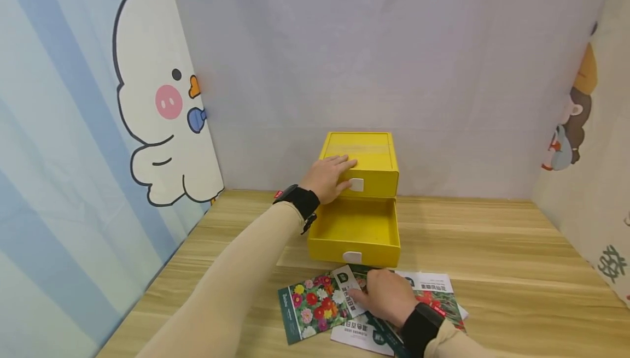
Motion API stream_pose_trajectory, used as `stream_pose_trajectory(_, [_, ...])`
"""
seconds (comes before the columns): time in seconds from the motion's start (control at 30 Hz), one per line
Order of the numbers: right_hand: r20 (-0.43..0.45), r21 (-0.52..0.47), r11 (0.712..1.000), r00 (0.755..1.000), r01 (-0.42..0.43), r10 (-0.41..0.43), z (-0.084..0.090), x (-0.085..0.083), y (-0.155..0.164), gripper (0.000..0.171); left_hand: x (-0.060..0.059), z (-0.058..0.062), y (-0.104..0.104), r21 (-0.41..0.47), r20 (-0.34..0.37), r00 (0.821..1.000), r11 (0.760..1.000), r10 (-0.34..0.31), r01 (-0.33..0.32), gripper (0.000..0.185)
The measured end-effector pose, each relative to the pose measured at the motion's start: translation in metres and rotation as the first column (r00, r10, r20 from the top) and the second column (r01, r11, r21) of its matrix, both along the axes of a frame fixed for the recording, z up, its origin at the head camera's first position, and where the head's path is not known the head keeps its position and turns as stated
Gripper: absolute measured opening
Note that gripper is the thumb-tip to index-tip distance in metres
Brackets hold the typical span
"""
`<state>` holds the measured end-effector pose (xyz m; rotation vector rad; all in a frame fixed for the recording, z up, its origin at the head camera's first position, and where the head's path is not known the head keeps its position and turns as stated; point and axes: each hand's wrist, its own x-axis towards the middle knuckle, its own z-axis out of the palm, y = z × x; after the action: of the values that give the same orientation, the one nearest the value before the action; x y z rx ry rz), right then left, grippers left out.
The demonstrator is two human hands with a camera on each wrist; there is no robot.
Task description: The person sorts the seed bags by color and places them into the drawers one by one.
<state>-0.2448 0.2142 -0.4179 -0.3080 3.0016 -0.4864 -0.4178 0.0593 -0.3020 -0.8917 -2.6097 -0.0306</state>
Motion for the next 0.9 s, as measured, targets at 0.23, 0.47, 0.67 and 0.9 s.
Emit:
stream_pose_trajectory(0.23, [0.008, 0.121, 0.992, 0.999, -0.040, 0.040, -0.005, -0.003, -0.005, 0.057, 0.000, -0.002, -0.001, -0.002, -0.015, 1.000, 1.000, 0.001, -0.001, 0.054])
stream_pose_trajectory(0.47, [0.035, 0.078, 0.996, 0.998, -0.053, 0.050, -0.003, -0.005, -0.009, 0.049, -0.001, -0.002, 0.000, 0.002, -0.014, 1.000, 1.000, 0.005, -0.005, 0.054])
stream_pose_trajectory(0.67, [0.078, 0.045, 0.999, 0.997, -0.028, 0.025, -0.001, -0.008, -0.010, 0.038, 0.000, -0.001, 0.000, 0.009, -0.020, 1.000, 1.000, -0.002, 0.002, 0.054])
stream_pose_trajectory(0.9, [0.126, -0.005, 0.999, 0.991, -0.042, 0.042, -0.004, -0.013, -0.008, 0.042, 0.001, -0.001, 0.000, 0.000, -0.026, 1.000, 1.000, 0.006, -0.006, 0.053])
